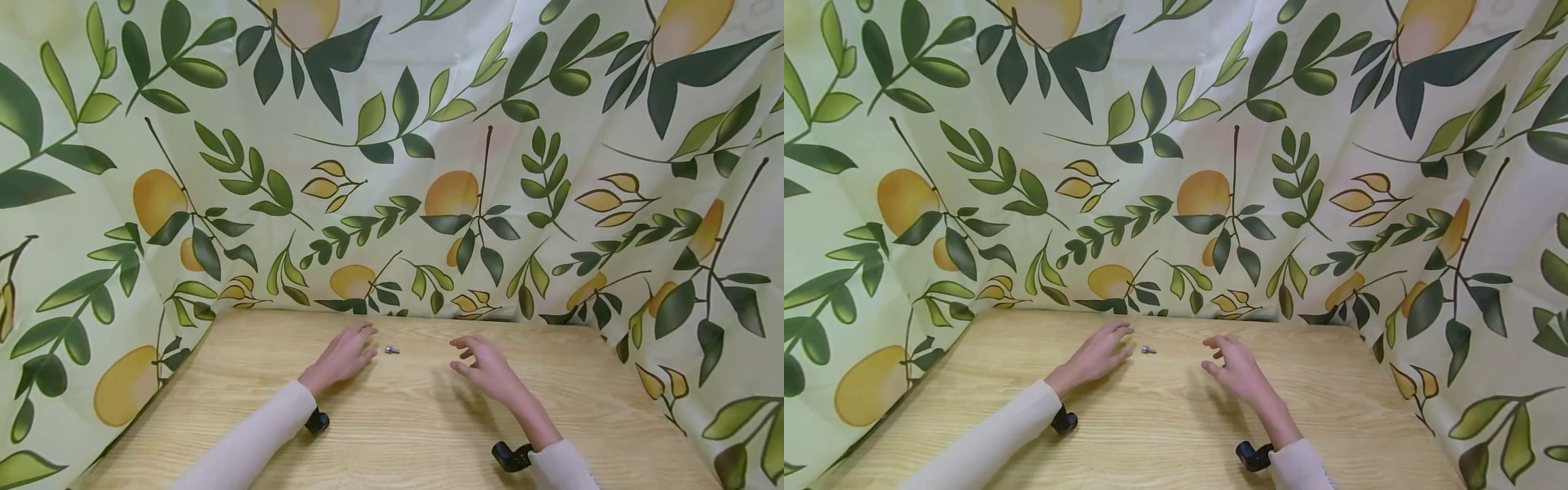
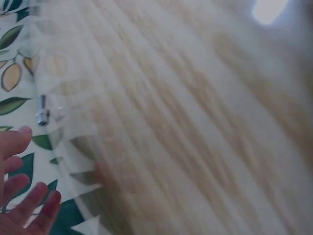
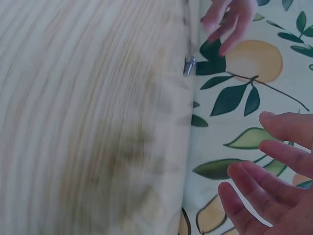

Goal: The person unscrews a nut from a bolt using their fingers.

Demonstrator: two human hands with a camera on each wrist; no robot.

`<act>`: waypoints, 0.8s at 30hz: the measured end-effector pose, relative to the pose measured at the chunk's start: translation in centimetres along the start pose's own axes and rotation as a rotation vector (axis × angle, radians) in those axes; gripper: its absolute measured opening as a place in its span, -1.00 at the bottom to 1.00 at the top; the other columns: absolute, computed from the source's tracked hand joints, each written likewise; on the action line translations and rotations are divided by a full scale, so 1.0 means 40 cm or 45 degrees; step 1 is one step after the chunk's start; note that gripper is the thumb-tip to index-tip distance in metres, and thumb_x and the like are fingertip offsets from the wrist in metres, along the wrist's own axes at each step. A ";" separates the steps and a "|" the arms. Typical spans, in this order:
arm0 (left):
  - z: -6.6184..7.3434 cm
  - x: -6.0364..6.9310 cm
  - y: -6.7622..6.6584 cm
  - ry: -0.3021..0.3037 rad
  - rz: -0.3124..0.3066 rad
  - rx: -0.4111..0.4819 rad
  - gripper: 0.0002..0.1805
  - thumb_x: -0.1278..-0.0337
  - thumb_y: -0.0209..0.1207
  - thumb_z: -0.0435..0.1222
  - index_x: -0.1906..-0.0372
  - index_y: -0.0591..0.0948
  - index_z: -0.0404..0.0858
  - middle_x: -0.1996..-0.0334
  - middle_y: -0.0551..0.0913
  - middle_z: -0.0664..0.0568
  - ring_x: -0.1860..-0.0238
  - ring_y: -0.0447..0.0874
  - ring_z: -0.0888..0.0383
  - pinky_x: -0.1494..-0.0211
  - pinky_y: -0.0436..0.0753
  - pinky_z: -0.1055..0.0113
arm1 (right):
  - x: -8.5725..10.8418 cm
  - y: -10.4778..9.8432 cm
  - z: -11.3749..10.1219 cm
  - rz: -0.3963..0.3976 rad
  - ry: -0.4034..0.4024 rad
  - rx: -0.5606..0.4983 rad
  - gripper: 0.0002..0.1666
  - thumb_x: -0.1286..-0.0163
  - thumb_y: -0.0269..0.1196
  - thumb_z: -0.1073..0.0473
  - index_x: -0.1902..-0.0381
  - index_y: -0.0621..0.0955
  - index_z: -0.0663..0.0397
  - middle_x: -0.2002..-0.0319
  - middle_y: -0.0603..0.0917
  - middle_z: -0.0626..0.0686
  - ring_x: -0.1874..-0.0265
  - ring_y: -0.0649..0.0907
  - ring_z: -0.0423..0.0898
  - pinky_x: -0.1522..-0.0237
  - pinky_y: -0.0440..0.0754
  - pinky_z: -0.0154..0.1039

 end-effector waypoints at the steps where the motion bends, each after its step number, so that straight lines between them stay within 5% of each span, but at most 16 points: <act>1: 0.003 -0.007 0.005 0.017 -0.006 -0.002 -0.49 -0.38 0.30 -0.19 -0.32 0.57 -0.31 -0.41 0.50 -0.19 -0.42 0.49 -0.19 -0.49 0.50 -0.10 | -0.003 0.009 -0.003 -0.002 0.006 -0.016 -0.57 -0.36 0.39 0.27 -0.17 0.64 0.20 -0.10 0.69 0.21 0.04 0.74 0.07 0.10 0.78 -0.05; 9: 0.028 -0.055 0.049 0.083 -0.037 0.114 -0.59 -0.20 0.41 -0.33 -0.14 0.68 -0.37 -0.17 0.71 -0.17 -0.26 0.65 -0.12 -0.38 0.63 0.01 | -0.016 0.055 -0.027 -0.015 0.035 -0.107 -0.61 -0.35 0.40 0.27 -0.13 0.67 0.11 -0.09 0.71 0.20 0.05 0.74 0.03 0.10 0.76 -0.10; 16: 0.037 -0.081 0.069 0.031 -0.059 0.102 -0.88 -0.19 0.38 -0.41 0.17 0.79 -0.25 0.26 0.76 0.05 0.24 0.62 0.20 0.10 0.70 0.29 | -0.017 0.076 -0.041 -0.028 0.009 -0.143 -0.64 -0.37 0.38 0.26 -0.11 0.67 0.17 -0.07 0.72 0.19 0.07 0.75 0.05 0.11 0.77 -0.04; 24: 0.039 -0.079 0.068 -0.014 -0.031 0.250 -0.90 -0.11 0.38 -0.40 0.25 0.81 -0.25 0.36 0.78 0.09 0.33 0.61 0.27 0.18 0.64 0.38 | -0.016 0.080 -0.043 -0.043 0.037 -0.145 -0.68 -0.40 0.36 0.23 -0.10 0.68 0.09 -0.08 0.72 0.09 0.05 0.74 0.00 0.09 0.75 -0.11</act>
Point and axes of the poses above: each hand's wrist, its own x-axis away from the middle knuckle, its own y-axis out of the palm, z = x × y, the point moved 3 cm from there along -x, towards the middle knuckle
